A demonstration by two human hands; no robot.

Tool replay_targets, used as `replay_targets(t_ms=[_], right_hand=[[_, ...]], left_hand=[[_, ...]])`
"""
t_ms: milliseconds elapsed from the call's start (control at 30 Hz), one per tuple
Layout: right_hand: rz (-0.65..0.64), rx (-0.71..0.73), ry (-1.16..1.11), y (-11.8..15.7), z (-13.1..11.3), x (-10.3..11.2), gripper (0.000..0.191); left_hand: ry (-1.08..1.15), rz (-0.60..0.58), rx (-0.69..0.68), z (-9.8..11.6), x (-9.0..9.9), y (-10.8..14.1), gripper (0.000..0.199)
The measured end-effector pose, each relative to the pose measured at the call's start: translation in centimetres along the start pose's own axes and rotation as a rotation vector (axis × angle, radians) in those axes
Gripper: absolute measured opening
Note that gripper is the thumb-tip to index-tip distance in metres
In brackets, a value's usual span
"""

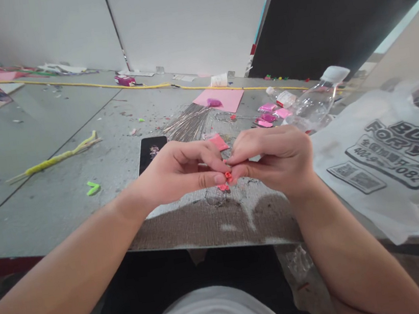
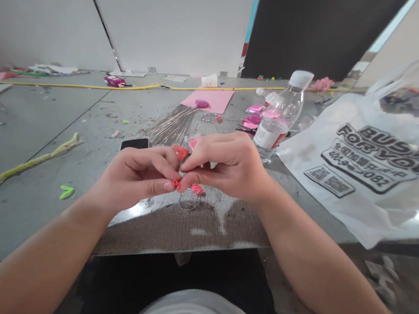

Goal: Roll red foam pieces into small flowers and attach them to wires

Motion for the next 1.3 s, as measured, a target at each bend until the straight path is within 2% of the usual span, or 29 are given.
replay_targets(t_ms=[233,700,967,1300], right_hand=[[0.031,0.091,0.035,0.09,0.09,0.03,0.018],[0.025,0.032,0.052,-0.04,0.39,0.12,0.022],[-0.007,0.034,0.061,-0.09,0.50,0.30,0.017],[-0.012,0.005,0.117,-0.19,0.49,0.52,0.022]], left_hand=[[-0.020,0.018,-0.011,-0.03,0.11,0.12,0.005],[-0.132,0.087,-0.006,0.25,0.34,0.03,0.006],[-0.123,0.100,0.006,0.41,0.20,0.06,0.002],[-0.123,0.103,-0.004,0.48,0.30,0.15,0.005]])
Point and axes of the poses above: each hand's wrist, its own y-axis away from the middle knuckle, its own x-axis out of the back of the hand, z = x × y, the point moved 1 cm from there along -y, towards the middle knuckle, and after that the axes turned 14 degrees about x, right-handed, at the moved point
